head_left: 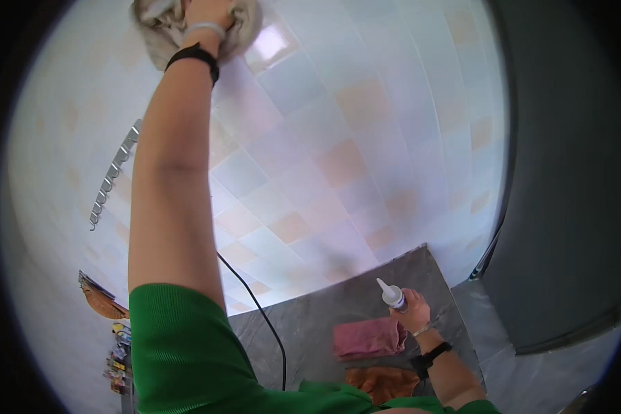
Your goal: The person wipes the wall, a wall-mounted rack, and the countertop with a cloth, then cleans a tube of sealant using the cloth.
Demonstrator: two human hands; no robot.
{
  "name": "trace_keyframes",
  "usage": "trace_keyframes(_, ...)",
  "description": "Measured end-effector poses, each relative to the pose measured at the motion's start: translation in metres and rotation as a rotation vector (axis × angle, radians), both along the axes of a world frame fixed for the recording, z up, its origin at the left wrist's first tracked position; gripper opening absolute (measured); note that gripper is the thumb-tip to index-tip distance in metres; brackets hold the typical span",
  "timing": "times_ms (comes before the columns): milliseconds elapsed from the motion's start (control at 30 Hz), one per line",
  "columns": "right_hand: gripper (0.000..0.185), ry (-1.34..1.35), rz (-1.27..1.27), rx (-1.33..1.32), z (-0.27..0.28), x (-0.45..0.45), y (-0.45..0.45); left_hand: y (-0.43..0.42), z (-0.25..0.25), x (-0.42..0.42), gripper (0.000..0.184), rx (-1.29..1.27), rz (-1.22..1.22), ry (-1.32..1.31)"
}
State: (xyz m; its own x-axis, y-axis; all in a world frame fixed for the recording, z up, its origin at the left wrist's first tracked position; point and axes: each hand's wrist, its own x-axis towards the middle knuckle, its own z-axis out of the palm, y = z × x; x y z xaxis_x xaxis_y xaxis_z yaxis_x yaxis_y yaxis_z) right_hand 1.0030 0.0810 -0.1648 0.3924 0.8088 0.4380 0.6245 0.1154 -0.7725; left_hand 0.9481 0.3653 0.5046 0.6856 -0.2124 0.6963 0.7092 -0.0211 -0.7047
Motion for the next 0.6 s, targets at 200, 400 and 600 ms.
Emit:
trace_keyframes(200,0.047,0.047,0.054,0.048,-0.002,-0.002,-0.008,-0.035,-0.196,0.116,0.038,-0.377,-0.033,0.225)
trace_keyframes(400,0.052,0.009,0.102,0.026,-0.001,0.006,-0.006,-0.035,-0.503,0.075,0.051,-0.941,0.001,0.638)
trace_keyframes(600,0.055,0.019,0.076,-0.036,-0.007,0.007,-0.012,-0.044,-0.617,-0.034,0.054,-1.426,-0.031,0.617)
